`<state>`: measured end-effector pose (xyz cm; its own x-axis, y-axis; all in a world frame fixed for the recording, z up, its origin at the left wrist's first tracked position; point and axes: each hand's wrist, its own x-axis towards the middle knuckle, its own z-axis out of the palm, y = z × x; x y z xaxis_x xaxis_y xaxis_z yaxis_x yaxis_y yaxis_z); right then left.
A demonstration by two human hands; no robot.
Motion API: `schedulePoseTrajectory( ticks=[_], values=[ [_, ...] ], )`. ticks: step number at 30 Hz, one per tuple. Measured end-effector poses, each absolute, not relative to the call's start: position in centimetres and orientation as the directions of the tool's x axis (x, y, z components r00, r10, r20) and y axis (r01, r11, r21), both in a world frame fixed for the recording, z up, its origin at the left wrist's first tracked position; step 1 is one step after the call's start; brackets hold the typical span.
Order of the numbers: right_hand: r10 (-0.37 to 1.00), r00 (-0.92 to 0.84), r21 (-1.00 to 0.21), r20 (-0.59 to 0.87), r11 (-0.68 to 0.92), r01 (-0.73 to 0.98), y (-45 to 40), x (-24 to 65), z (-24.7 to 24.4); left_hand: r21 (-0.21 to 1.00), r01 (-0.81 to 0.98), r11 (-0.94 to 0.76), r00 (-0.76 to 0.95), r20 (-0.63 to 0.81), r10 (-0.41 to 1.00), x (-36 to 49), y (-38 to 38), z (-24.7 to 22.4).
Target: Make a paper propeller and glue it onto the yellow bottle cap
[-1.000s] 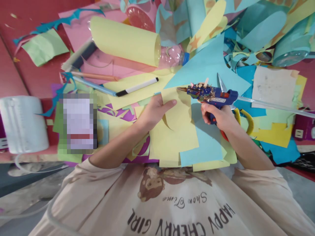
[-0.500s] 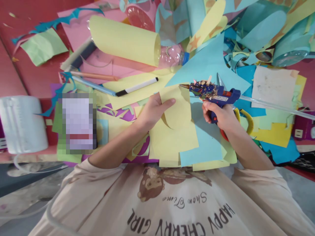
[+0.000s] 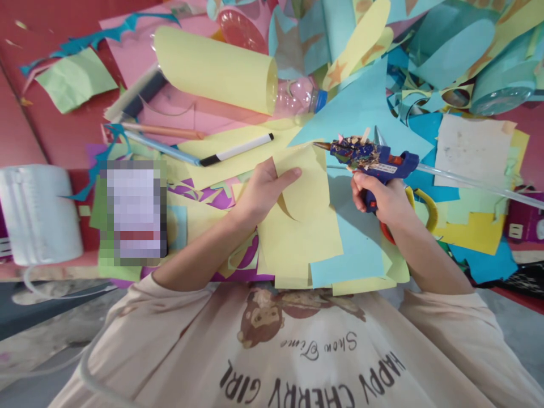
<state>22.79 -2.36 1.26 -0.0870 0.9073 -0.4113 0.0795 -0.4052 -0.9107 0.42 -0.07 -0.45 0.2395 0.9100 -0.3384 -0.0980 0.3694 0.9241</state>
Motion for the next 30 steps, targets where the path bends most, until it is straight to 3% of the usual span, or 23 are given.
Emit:
schedulePoseTrajectory(
  ticks=[30],
  values=[
    [0.922,-0.040,-0.922,-0.386,-0.387,-0.014,-2.13,23.09,1.08,0.934,-0.191,0.302,0.233,-0.255,0.938,0.05,0.19,-1.31]
  ],
)
